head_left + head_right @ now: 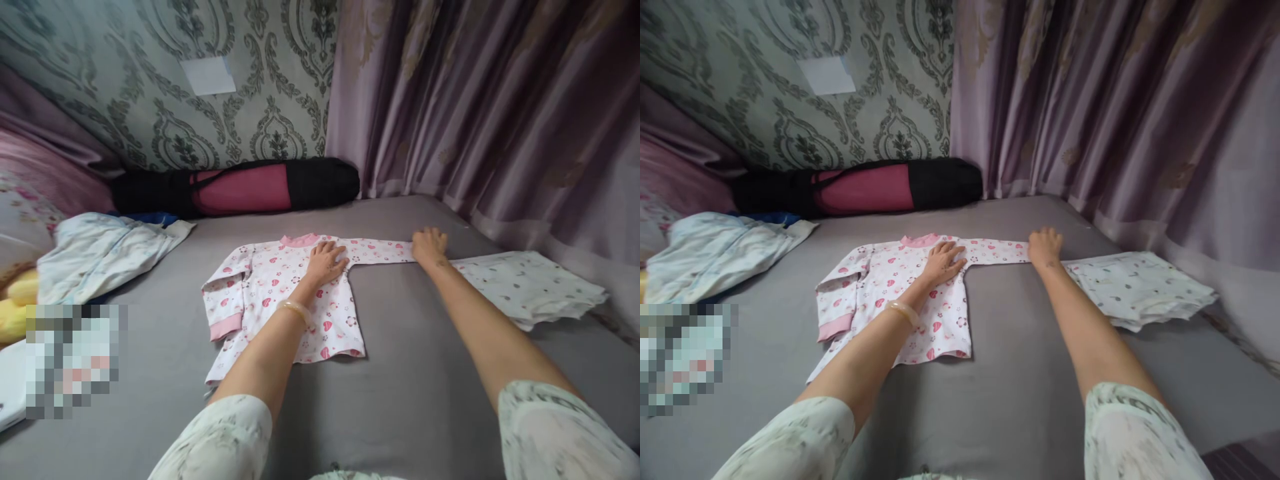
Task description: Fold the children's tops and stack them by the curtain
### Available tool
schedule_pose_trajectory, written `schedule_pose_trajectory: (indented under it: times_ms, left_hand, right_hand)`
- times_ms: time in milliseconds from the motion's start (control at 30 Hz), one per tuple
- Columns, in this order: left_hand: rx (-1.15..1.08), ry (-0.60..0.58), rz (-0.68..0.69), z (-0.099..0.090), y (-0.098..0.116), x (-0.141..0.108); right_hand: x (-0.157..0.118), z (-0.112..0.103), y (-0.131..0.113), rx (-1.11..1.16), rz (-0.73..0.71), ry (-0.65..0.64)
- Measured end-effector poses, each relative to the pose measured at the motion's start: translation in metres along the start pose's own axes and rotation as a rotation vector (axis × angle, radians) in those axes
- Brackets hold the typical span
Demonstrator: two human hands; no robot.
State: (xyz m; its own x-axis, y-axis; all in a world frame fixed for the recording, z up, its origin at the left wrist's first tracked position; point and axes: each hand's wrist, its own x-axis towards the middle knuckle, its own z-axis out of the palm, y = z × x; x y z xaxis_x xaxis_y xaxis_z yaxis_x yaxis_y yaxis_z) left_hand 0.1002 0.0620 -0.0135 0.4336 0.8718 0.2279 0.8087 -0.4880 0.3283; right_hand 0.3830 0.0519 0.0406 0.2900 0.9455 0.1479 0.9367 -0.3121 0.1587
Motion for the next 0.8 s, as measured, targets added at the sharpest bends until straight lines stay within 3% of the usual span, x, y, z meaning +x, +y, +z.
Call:
schedule_pose_trajectory:
  times_ms: [67, 200, 333, 667, 800]
  left_hand:
    - [-0.001, -0.001, 0.0, 0.0, 0.0, 0.0]
    - [-0.008, -0.01, -0.009, 0.0, -0.001, 0.0]
    - [-0.01, -0.009, -0.009, 0.001, -0.002, 0.001]
    - [-0.039, 0.01, -0.021, 0.001, -0.001, 0.0]
    - [-0.056, 0.027, -0.04, 0.003, -0.001, 0.001]
  right_hand:
    - [-0.008, -0.003, -0.026, 0.06, -0.127, 0.039]
    - [-0.02, -0.006, -0.083, 0.235, -0.37, -0.05]
    - [-0.026, -0.001, -0.117, 0.309, -0.419, -0.067]
    - [-0.026, 0.005, -0.131, 0.32, -0.306, -0.147]
    - [-0.032, 0.01, -0.134, 0.343, -0.264, -0.124]
